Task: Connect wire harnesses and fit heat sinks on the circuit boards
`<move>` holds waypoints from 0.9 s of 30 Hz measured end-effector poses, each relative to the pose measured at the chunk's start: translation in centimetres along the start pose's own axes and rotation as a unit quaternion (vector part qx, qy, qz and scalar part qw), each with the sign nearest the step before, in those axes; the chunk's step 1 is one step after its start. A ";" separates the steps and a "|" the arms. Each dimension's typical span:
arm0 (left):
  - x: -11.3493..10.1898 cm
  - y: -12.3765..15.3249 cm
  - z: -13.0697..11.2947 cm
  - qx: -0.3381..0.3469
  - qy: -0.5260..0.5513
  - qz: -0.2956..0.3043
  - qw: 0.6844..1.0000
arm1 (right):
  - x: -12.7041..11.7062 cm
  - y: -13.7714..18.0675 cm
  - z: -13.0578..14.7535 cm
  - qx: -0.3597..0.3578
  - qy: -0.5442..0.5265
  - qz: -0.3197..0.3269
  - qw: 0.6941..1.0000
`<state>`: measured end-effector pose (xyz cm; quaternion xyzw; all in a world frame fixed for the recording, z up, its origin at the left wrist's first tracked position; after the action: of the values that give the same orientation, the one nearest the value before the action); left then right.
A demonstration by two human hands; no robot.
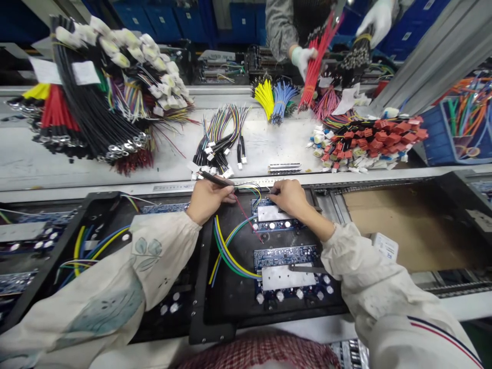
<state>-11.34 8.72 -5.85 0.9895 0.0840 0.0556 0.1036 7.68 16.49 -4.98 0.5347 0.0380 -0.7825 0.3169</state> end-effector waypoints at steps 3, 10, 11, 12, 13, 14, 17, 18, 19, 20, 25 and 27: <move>0.0 0.0 0.1 0.000 -0.003 0.001 1.000 | -0.1 -0.2 -0.1 -0.009 -0.012 0.040 0.999; 0.0 0.0 0.0 0.005 -0.002 -0.009 1.000 | -0.8 3.5 3.3 -0.100 -0.025 0.143 0.984; 0.0 0.0 0.0 0.008 0.002 -0.011 1.000 | -0.1 4.1 4.3 -0.130 -0.043 0.193 0.972; 0.0 0.1 0.0 0.013 0.006 -0.014 1.000 | 0.7 4.5 5.2 -0.145 -0.069 0.234 0.959; -0.1 0.1 0.0 0.021 0.009 -0.016 1.000 | 1.1 4.5 5.7 -0.140 -0.096 0.246 0.954; -0.1 0.1 -0.1 0.030 0.008 -0.018 0.999 | 1.3 4.2 5.8 -0.123 -0.116 0.227 0.959; -0.1 0.2 -0.1 0.044 -0.037 -0.018 0.998 | 0.9 2.5 5.2 -0.057 -0.064 0.079 0.993; -0.1 0.2 -0.1 0.042 -0.059 -0.017 0.997 | 0.8 2.1 5.0 -0.041 -0.022 0.042 0.998; -0.1 0.2 0.0 0.038 -0.080 -0.015 0.996 | 1.0 1.7 4.8 -0.031 0.013 0.025 0.999; 0.0 0.2 0.0 0.033 -0.098 -0.014 0.995 | 1.2 1.4 4.6 -0.027 0.029 0.024 0.999; 0.0 0.1 0.0 0.030 -0.145 -0.013 0.989 | 2.1 0.8 4.2 -0.042 0.003 0.031 0.999; 0.0 0.1 0.0 0.032 -0.151 -0.009 0.988 | 2.1 0.9 4.1 -0.046 -0.003 0.027 0.999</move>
<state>-11.36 8.58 -5.86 0.9885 0.0781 -0.0983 0.0836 4.31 13.21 -4.83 0.5178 0.0588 -0.7726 0.3625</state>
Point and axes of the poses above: each hand's wrist, its own y-axis away from the middle knuckle, its own x-axis out of the palm, z = x × y, the point moved 6 cm from there along -y, towards the middle knuckle, and after that the axes turned 13 degrees about z, right-handed, at the moved point
